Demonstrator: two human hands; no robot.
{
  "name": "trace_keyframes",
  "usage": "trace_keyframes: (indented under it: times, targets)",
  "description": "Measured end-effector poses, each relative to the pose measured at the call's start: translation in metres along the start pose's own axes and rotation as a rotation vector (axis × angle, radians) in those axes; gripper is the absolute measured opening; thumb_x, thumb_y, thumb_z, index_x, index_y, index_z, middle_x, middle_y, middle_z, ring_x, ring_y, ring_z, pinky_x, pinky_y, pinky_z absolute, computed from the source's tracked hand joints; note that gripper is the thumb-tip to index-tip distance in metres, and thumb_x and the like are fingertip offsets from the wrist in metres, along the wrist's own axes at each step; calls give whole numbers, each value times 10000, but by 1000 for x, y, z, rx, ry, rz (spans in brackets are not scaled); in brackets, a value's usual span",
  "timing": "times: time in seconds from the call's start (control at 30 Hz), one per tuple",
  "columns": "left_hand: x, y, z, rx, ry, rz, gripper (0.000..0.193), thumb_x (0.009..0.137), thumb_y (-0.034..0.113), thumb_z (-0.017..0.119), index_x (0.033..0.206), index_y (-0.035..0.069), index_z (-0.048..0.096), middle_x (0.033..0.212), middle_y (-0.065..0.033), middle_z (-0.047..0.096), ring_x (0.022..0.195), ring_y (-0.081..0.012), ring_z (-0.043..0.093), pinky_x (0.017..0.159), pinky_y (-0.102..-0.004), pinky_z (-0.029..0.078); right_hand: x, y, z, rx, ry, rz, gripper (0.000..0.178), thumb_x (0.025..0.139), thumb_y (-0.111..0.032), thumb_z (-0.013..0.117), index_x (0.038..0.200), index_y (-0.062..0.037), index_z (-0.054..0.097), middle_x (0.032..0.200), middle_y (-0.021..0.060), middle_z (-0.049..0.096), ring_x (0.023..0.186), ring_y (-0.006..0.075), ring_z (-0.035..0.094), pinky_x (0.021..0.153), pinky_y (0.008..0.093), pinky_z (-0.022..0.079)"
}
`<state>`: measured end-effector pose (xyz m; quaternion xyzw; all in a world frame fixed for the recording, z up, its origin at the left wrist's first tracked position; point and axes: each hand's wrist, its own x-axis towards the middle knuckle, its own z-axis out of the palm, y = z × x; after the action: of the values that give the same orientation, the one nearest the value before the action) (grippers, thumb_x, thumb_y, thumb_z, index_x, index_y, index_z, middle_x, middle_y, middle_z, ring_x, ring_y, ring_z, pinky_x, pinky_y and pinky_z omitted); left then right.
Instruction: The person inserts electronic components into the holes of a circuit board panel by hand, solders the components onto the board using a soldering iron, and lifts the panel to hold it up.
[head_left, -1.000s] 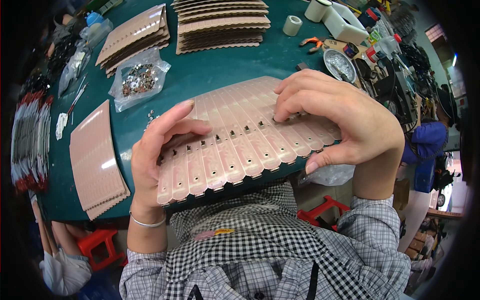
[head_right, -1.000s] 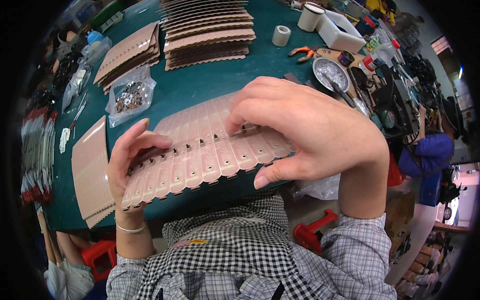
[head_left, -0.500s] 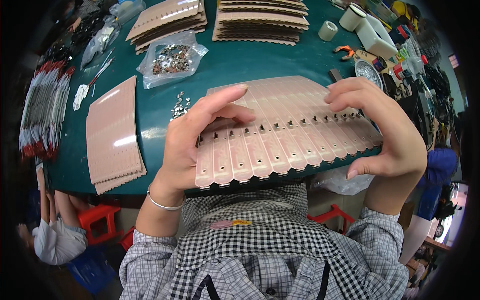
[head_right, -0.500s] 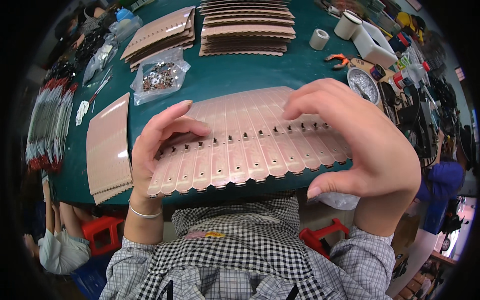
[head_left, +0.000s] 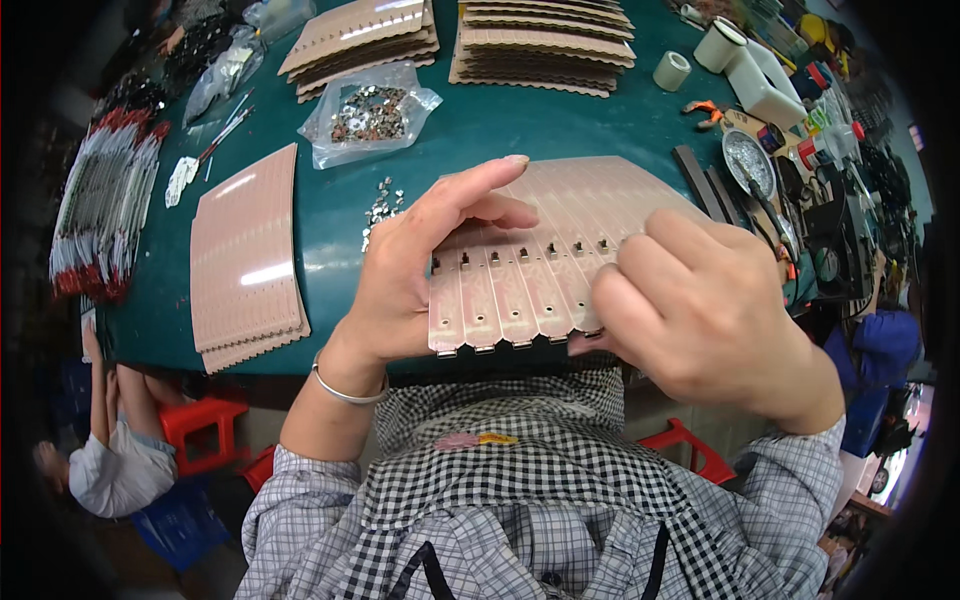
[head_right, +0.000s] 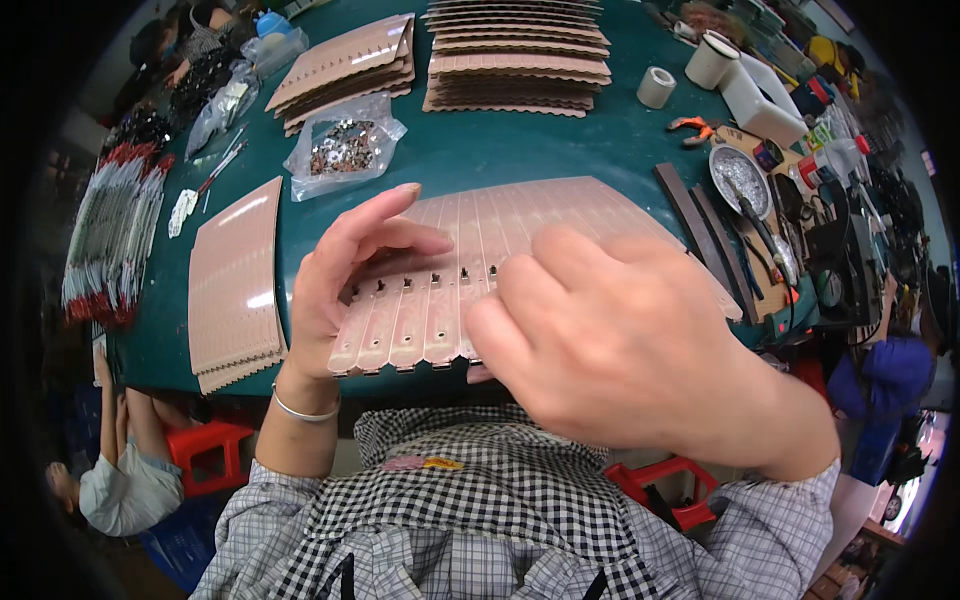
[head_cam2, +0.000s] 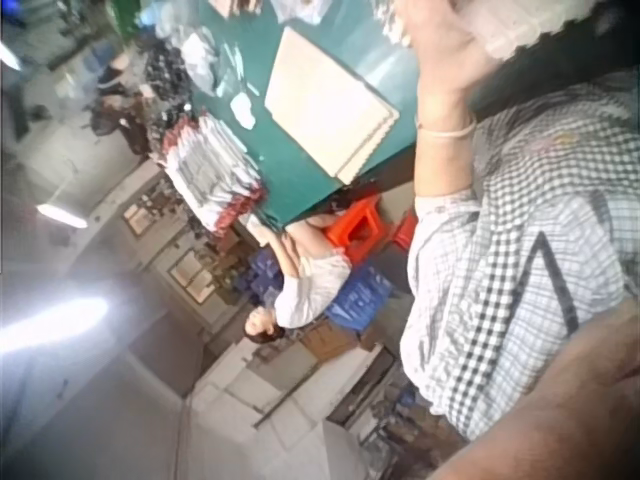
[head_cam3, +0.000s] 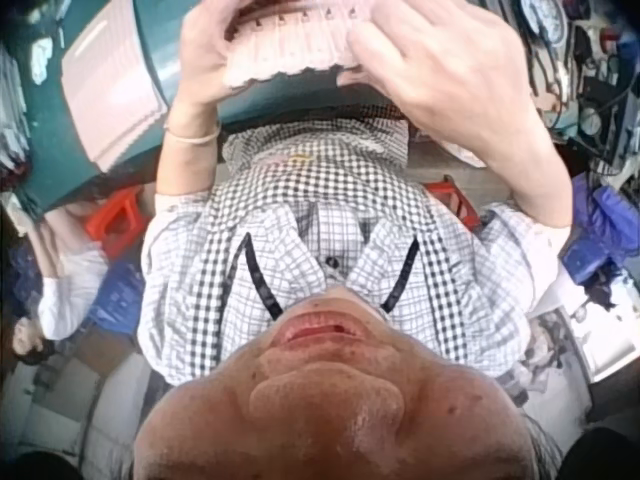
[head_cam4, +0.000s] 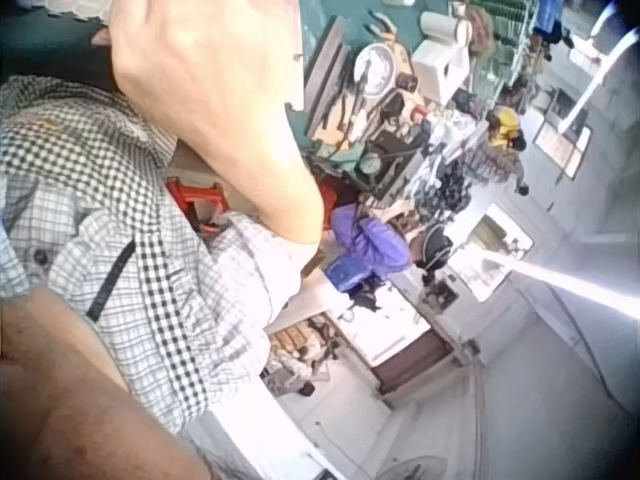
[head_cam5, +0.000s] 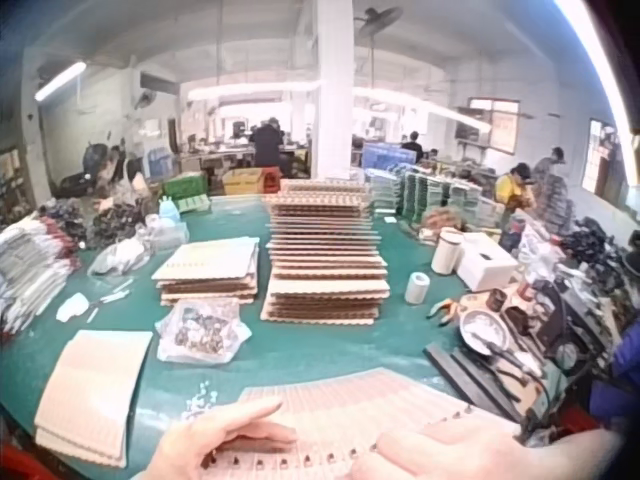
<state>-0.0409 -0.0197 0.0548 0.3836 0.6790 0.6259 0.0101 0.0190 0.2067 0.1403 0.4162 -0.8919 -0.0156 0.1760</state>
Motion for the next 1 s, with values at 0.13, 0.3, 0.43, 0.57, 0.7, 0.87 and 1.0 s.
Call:
trace_keyframes:
  times: [0.13, 0.3, 0.43, 0.57, 0.7, 0.87, 1.0]
  targets:
    - [-2, -3, -3, 155, 34, 113, 865, 665, 252, 847, 1403, 33, 454, 1232, -145, 615, 1101, -266, 621, 941, -379, 500, -1, 3, -2, -91, -51, -39, 155, 633, -200, 596, 685, -88, 502, 641, 12, 444, 597, 166, 503, 475, 284, 387]
    - [-13, 3, -17, 259, 249, 153, 907, 634, 200, 862, 1410, 26, 426, 1383, -135, 506, 1164, -245, 540, 962, -358, 437, -7, 18, -17, -144, 32, -30, 161, 635, -196, 596, 683, -85, 489, 628, 18, 441, 577, 178, 495, 450, 305, 396]
    - [-27, 4, -27, 184, 349, 82, 859, 701, 181, 840, 1419, -8, 408, 1375, -139, 506, 1145, -220, 526, 960, -341, 420, -30, 57, -32, -85, 384, 79, 95, 778, -11, 666, 784, -12, 571, 651, 71, 513, 534, 245, 503, 475, 346, 398]
    - [-40, 1, -29, 175, 410, 2, 657, 769, 43, 768, 1359, -9, 484, 1259, -117, 592, 1064, -178, 561, 885, -291, 446, -76, 48, -19, 844, 876, 920, 340, 1014, -265, 532, 1094, 52, 624, 970, 80, 690, 788, 78, 631, 715, 249, 509]
    - [-50, -6, -23, 145, 366, -134, 467, 810, 50, 754, 1246, -1, 594, 1093, -90, 662, 932, -138, 581, 824, -270, 459, -125, 27, 18, 1101, 1020, 1419, 323, 996, -273, 552, 1054, 35, 627, 971, 96, 697, 799, 123, 663, 736, 258, 518]
    - [-65, -14, -8, 48, 357, -320, 320, 819, -13, 713, 1130, -1, 637, 1007, -67, 672, 835, -110, 591, 758, -249, 483, -123, -18, 75, 1382, 1122, 1616, 288, 1010, -249, 525, 1041, 24, 607, 979, 101, 683, 843, 160, 659, 756, 310, 527]
    - [-75, -15, 11, 107, 183, -386, 121, 842, 19, 691, 957, -16, 687, 831, -34, 674, 728, -84, 585, 683, -227, 472, -113, -38, 111, 1518, 1213, 1622, 286, 1013, -264, 521, 1056, 8, 596, 960, 88, 681, 816, 151, 662, 702, 299, 533]
